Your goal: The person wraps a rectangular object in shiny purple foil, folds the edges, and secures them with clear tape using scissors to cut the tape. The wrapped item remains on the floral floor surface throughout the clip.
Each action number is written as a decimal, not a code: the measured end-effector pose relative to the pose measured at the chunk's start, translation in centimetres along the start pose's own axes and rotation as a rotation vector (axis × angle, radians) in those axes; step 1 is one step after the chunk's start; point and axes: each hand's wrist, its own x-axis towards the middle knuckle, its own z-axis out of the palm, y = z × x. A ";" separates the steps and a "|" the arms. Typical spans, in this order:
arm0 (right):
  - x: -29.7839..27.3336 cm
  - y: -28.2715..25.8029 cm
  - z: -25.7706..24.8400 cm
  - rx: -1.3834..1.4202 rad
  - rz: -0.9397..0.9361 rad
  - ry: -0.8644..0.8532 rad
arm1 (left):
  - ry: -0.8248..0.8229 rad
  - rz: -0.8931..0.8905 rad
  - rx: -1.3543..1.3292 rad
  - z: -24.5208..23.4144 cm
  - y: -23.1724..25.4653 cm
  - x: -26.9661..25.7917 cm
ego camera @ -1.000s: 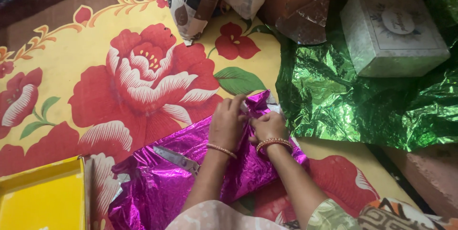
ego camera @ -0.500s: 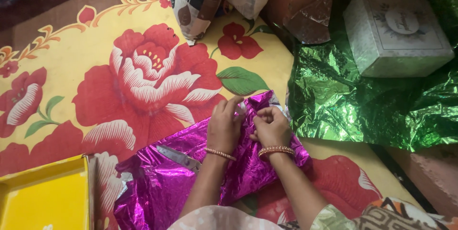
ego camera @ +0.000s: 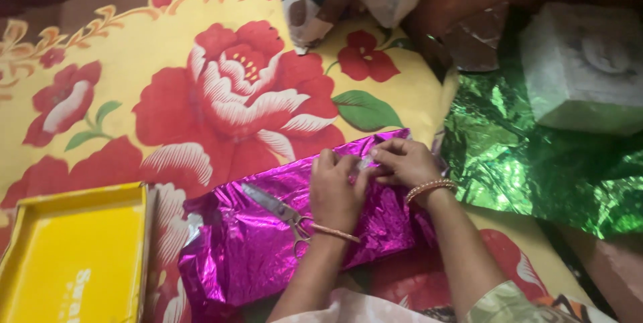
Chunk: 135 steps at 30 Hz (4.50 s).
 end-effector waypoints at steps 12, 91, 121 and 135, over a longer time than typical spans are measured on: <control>2.2 -6.7 -0.6 -0.970 -0.152 -0.226 | 0.002 -0.409 -0.296 2.4 4.1 -1.8; 2.4 -3.9 -0.9 -1.106 -0.491 0.090 | -0.278 0.111 0.071 1.0 2.2 -0.8; -8.7 3.2 12.8 -1.095 -0.550 -0.188 | -0.009 -0.100 0.267 -6.2 -5.3 -3.8; -2.0 -3.0 -3.3 -0.493 0.087 -0.488 | 0.069 -0.333 -0.065 -1.2 2.8 -2.6</control>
